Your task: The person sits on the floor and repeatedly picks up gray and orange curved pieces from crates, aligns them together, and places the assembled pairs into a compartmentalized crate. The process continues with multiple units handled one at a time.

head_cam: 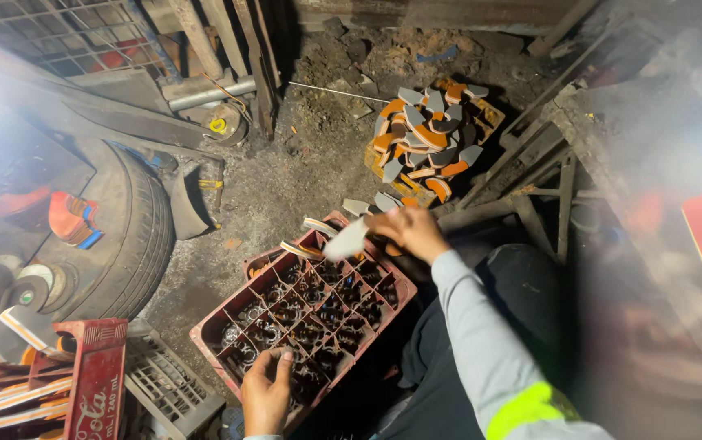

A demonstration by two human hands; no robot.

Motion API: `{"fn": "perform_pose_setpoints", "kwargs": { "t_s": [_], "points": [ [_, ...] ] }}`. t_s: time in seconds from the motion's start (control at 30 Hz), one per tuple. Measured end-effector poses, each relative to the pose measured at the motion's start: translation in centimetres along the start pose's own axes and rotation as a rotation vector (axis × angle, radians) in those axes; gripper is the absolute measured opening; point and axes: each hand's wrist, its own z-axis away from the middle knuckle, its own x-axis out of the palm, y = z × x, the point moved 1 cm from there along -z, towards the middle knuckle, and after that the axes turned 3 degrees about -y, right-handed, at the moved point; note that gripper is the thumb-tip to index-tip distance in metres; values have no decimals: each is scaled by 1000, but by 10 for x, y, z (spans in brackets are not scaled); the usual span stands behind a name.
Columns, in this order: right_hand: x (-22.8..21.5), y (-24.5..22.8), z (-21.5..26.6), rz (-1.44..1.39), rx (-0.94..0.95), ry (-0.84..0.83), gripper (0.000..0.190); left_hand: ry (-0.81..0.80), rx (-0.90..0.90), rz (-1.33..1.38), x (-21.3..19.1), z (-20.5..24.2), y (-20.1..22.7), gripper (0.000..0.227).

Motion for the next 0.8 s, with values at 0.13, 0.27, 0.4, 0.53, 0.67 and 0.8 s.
{"fn": "perform_pose_setpoints", "kwargs": {
  "t_s": [0.13,0.27,0.4,0.53,0.67,0.8],
  "points": [
    [-6,63,-47,-25,240,267,60,10,98,32,-2,-1,2,26],
    [-14,95,-67,-369,501,388,45,33,196,-85,-7,6,6,26],
    [-1,83,-60,-237,96,504,26,7,127,-116,-12,8,14,26],
    [82,18,-35,308,-315,232,35,-101,-77,-126,-7,7,23,26],
    [151,-38,0,431,-576,-121,54,-2,200,-147,-7,9,25,27],
    [163,-61,-2,396,-388,-221,50,-12,164,-162,-15,11,19,27]
  ]
}}
